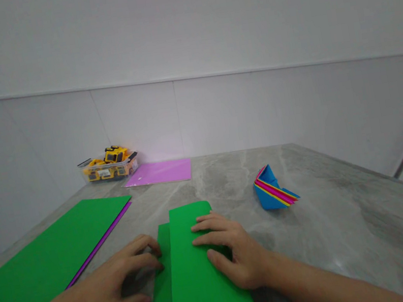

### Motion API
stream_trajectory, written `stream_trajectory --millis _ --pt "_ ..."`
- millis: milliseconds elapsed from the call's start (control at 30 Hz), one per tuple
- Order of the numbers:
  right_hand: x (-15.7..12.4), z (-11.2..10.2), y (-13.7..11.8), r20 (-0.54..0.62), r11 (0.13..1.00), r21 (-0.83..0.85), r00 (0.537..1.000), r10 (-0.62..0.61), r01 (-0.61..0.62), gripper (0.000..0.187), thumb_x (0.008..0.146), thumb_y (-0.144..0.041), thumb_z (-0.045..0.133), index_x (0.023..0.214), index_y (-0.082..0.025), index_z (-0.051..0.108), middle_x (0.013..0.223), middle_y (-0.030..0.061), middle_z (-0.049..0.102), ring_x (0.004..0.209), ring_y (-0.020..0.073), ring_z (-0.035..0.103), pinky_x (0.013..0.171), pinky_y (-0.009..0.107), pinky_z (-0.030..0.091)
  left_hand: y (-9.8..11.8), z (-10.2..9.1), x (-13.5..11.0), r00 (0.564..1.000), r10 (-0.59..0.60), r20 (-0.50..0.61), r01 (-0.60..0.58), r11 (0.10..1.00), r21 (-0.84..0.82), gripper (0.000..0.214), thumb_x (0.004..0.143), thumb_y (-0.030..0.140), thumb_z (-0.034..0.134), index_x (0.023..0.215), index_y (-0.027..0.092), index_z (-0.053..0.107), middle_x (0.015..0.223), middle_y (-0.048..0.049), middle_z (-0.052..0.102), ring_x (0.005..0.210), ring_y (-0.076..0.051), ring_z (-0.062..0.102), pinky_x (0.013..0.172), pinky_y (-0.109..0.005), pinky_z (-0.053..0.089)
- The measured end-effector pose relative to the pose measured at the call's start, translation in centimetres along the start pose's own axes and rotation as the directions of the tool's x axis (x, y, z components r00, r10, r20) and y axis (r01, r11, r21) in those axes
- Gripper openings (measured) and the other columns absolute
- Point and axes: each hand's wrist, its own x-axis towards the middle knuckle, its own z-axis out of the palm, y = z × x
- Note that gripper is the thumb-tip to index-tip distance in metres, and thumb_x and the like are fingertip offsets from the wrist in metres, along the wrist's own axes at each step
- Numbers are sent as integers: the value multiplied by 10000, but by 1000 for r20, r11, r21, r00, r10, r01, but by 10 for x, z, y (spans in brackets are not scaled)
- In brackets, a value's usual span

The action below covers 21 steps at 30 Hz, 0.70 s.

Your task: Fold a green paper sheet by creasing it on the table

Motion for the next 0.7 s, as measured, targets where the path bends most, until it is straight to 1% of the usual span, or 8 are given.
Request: stream_trajectory --millis 67,167,300,400,500,567,600,700 --pt "-3 2 2 55 999 -23 998 38 -36 327 907 -202 520 1204 -228 655 1279 106 626 1298 273 486 1106 578 330 -3 -2 -1 999 28 -15 -28 1000 -10 268 740 152 678 1002 209 660 1137 -58 566 1055 -218 577 954 -360 481" --pt "-5 5 3 102 997 -36 992 70 -67 331 893 -200 519 1189 -221 664 1274 108 628 1304 286 478 1112 611 297 -7 -5 -1 997 70 -11 -70 998 -5 160 788 139 637 927 207 676 1060 -44 587 987 -188 587 894 -317 484" --pt "-6 6 0 60 995 -60 995 84 -81 334 872 -194 519 1165 -222 677 1252 108 641 1287 303 491 1113 648 256 -5 -6 1 996 90 11 -90 996 5 146 837 155 613 945 214 692 1060 -46 603 1011 -187 585 914 -313 475" --pt "-7 7 -1 10 994 -82 998 70 -69 341 863 -191 518 1162 -229 677 1226 103 659 1271 315 504 1108 682 222 0 -6 1 996 87 17 -87 996 -17 166 860 151 589 961 216 703 1088 -50 607 1033 -183 587 943 -307 474" --pt "-8 8 -2 -26 995 -82 998 60 -62 361 846 -160 511 1160 -221 678 1213 108 669 1279 310 500 1097 661 276 3 -6 2 994 104 21 -103 994 -25 205 879 154 565 991 229 719 1119 -54 613 1029 -182 597 945 -305 483" --pt "-7 10 -3 -7 994 -79 997 78 -79 367 825 -136 509 1137 -208 688 1198 115 677 1292 311 490 1088 655 304 4 -6 2 992 122 27 -122 993 -12 218 888 159 550 986 234 729 1115 -55 621 1020 -185 603 933 -306 489" --pt "-5 11 -4 16 992 -83 995 94 -92 367 813 -125 508 1121 -201 694 1191 118 682 1297 316 487 1087 667 296 4 -6 2 991 127 29 -127 992 -4 222 892 159 543 979 234 733 1111 -56 624 1015 -186 605 927 -306 490" --pt "0 15 -8 84 983 -120 985 148 -138 371 788 -109 509 1090 -189 709 1188 123 686 1305 338 481 1087 724 222 1 -4 2 991 131 19 -131 991 -1 228 891 156 535 978 237 730 1107 -58 622 1006 -187 606 920 -307 490"
